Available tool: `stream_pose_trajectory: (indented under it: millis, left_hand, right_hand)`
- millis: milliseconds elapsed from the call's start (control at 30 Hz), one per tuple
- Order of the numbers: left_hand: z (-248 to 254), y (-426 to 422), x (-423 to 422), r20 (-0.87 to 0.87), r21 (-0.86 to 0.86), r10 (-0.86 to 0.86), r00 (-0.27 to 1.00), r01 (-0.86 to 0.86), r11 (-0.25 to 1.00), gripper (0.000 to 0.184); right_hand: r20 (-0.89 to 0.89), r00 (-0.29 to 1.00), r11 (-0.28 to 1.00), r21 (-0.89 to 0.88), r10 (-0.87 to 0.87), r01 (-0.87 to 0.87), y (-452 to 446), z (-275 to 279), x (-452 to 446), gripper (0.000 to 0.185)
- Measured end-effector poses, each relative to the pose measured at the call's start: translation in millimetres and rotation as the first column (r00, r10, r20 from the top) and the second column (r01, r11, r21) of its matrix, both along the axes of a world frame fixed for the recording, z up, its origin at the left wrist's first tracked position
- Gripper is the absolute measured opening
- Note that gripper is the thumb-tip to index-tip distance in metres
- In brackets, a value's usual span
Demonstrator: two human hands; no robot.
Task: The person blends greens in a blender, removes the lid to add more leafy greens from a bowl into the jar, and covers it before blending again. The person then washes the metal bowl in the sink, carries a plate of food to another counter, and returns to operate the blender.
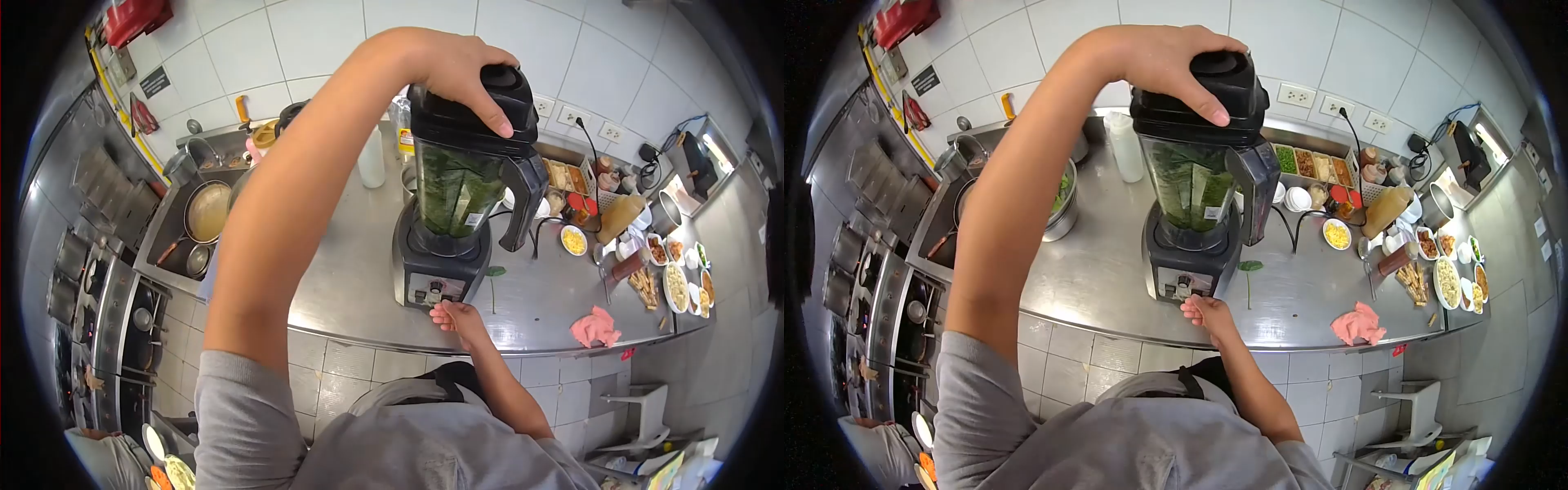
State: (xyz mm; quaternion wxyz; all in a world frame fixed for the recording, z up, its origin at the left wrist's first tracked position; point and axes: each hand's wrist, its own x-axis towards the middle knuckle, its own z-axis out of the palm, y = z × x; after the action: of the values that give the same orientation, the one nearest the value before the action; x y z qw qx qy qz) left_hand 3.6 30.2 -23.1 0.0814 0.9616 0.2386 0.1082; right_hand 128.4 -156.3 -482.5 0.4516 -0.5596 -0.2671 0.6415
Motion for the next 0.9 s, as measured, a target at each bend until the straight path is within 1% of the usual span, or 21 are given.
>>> stream_pose_trajectory:
  millis: [33,167,233,300,400,500,600,700,900]
  left_hand:
    - [3.5,-3.0,-0.5,-0.03,-0.003,0.014,0.999,-0.014,1.0,0.107]
    - [2.9,3.8,1.2,-0.024,-0.039,-0.023,0.999,0.022,0.999,0.107]
    - [2.3,1.3,-0.9,-0.011,-0.047,-0.01,1.0,0.009,0.999,0.107]
    - [3.3,1.0,-3.8,-0.011,-0.091,-0.007,1.0,0.006,0.996,0.107]
    - [5.1,0.8,-4.0,-0.007,-0.082,-0.012,1.0,0.012,0.997,0.108]
    - [6.5,0.0,-3.7,-0.015,-0.122,-0.009,1.0,0.007,0.993,0.108]
    - [7.4,-0.1,-3.7,-0.024,-0.087,0.01,1.0,-0.012,0.996,0.108]
    - [7.3,1.7,-2.9,-0.022,-0.083,-0.006,1.0,0.005,0.997,0.108]
    - [8.0,1.2,-2.3,-0.029,-0.098,0.011,1.0,-0.014,0.995,0.108]
  right_hand:
    - [0.005,1.0,1.0,0.007,0.001,-0.001,0.7,-0.3,-1.7,0.033]
    - [0.037,0.999,0.999,0.026,-0.034,0.033,-1.8,-2.9,-6.9,0.031]
    - [0.047,0.998,0.999,0.024,-0.04,0.039,-2.1,-3.5,-5.5,0.03]
    - [0.072,0.997,0.999,0.039,-0.033,0.03,-1.1,-3.7,-5.9,0.029]
    - [0.069,0.997,0.998,0.047,-0.035,0.032,-1.2,-3.7,-6.0,0.029]
    - [0.079,0.996,0.998,0.046,-0.037,0.034,-1.5,-5.4,-6.4,0.029]
    - [0.07,0.997,0.999,0.042,-0.022,0.019,-1.0,-3.5,-5.4,0.029]
    - [0.046,0.998,0.999,0.041,-0.03,0.029,-0.8,-3.3,-5.2,0.03]
    - [0.069,0.998,0.999,0.052,-0.014,0.01,-0.7,-4.5,-4.1,0.03]
